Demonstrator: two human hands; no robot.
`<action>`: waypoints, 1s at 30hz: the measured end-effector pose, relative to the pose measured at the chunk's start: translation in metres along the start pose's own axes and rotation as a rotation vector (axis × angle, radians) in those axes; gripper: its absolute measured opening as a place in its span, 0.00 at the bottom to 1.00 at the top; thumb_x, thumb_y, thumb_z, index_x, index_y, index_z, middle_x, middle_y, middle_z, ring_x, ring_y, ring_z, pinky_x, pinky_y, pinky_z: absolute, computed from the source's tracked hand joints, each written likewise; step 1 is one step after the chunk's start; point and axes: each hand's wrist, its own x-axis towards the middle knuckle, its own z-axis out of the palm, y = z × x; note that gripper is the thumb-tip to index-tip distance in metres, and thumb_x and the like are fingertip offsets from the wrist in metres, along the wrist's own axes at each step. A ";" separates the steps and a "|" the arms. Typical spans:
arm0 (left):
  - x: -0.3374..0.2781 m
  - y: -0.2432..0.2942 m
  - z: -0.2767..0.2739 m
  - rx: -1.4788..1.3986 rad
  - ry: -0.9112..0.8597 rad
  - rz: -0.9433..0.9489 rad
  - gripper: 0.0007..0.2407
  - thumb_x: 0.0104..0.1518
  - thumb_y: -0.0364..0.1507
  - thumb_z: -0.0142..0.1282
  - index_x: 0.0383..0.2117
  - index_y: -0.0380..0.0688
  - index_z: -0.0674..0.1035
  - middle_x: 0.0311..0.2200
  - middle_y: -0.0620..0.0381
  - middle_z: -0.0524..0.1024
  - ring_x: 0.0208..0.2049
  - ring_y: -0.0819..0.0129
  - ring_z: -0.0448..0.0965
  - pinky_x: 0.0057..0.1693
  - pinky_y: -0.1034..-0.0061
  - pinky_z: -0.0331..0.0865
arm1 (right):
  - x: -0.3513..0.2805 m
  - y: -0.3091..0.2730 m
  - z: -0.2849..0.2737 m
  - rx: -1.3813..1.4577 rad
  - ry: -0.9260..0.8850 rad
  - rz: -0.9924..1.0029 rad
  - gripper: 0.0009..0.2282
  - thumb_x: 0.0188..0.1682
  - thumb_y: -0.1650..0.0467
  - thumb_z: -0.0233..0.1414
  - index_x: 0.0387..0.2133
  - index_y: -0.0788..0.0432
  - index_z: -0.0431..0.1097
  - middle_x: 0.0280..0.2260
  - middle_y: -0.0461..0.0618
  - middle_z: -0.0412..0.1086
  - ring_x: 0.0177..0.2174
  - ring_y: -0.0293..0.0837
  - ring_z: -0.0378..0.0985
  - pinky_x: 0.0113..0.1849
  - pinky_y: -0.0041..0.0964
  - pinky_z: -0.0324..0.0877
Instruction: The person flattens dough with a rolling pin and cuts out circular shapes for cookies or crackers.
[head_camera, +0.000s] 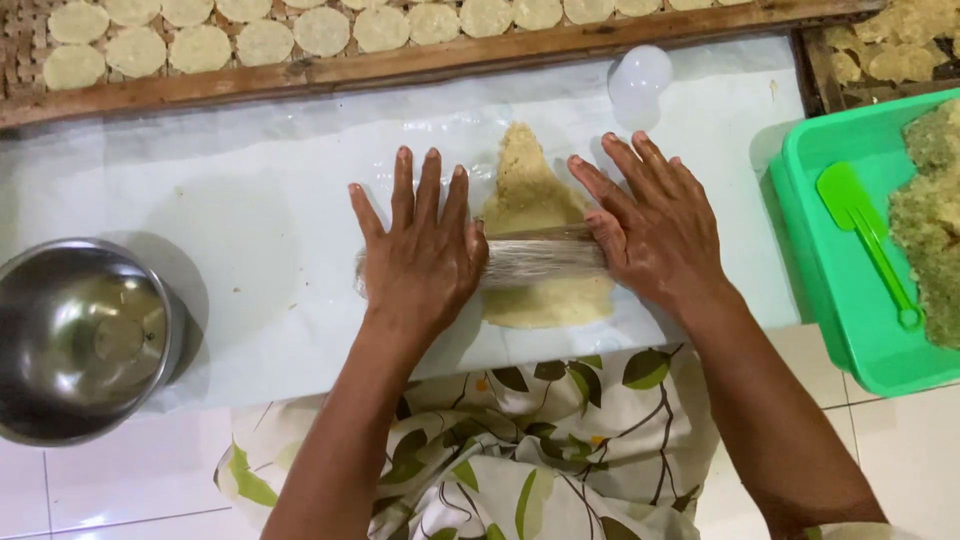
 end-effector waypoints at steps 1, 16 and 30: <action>-0.006 0.002 0.004 -0.003 0.000 0.000 0.25 0.65 0.40 0.33 0.69 0.45 0.60 0.73 0.46 0.47 0.74 0.48 0.32 0.66 0.26 0.29 | -0.006 -0.003 -0.001 -0.002 -0.002 0.000 0.22 0.60 0.57 0.38 0.69 0.37 0.55 0.70 0.48 0.52 0.68 0.54 0.49 0.63 0.57 0.49; -0.030 -0.017 -0.015 -0.027 -0.156 0.167 0.32 0.49 0.46 0.65 0.61 0.52 0.67 0.55 0.54 0.69 0.63 0.57 0.62 0.71 0.47 0.45 | -0.013 0.005 -0.041 0.139 -0.293 -0.166 0.32 0.45 0.55 0.56 0.65 0.45 0.59 0.56 0.49 0.68 0.57 0.52 0.66 0.62 0.61 0.48; -0.076 0.015 -0.024 -0.139 0.070 0.240 0.37 0.55 0.52 0.54 0.64 0.34 0.64 0.56 0.42 0.71 0.58 0.48 0.68 0.62 0.55 0.59 | -0.083 -0.042 -0.034 0.134 0.021 -0.004 0.29 0.48 0.52 0.51 0.60 0.52 0.65 0.54 0.47 0.71 0.53 0.50 0.72 0.54 0.51 0.61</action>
